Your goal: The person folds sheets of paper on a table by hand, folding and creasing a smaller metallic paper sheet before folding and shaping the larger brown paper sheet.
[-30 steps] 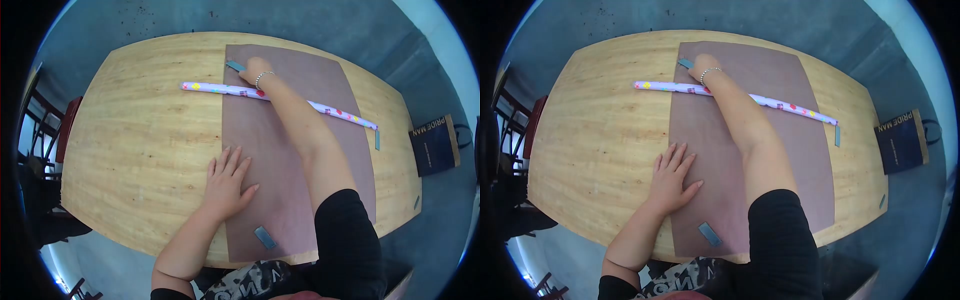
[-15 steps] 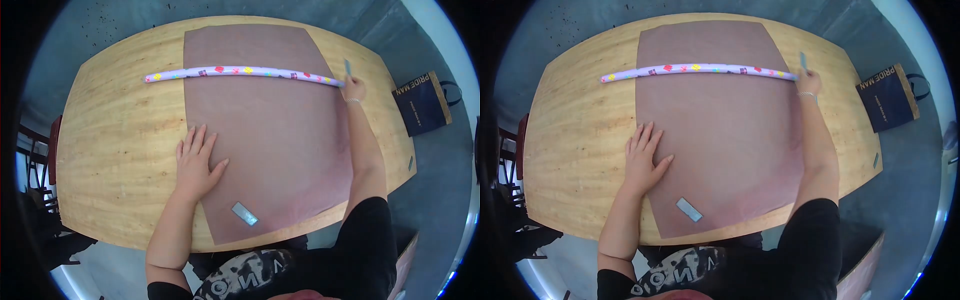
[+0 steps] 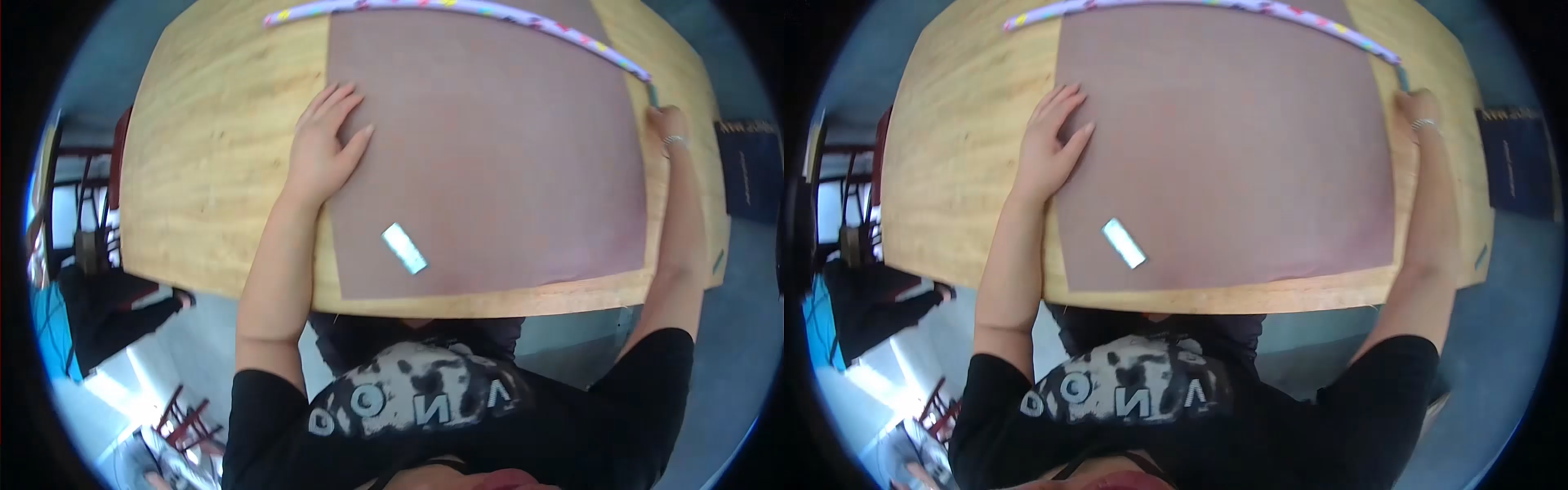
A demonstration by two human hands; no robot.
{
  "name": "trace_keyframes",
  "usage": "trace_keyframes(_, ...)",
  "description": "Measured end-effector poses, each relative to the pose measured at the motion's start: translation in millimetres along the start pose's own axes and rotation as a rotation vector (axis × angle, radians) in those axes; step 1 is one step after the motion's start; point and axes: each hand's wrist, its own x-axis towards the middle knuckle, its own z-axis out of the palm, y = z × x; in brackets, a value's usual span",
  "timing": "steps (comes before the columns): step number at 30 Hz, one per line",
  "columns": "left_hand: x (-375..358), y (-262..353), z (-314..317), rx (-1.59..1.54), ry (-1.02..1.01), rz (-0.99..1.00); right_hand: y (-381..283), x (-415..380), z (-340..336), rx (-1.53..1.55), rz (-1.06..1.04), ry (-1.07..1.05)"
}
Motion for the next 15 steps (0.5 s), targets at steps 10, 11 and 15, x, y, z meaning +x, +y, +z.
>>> trace_keyframes(10, -1.1, -0.3, 4.8, -0.019, 0.066, -0.014, 115.6, 61.3, 38.2, -0.037, -0.145, 0.364)
trace_keyframes(11, 0.7, -1.1, 6.5, -0.006, 0.064, -0.006, 70.1, 25.2, 21.2, -0.014, -0.359, 0.475)
trace_keyframes(15, 0.9, 0.6, 5.5, -0.019, 0.07, 0.019, -179.1, -235.9, -79.3, 0.651, -0.256, -0.123)
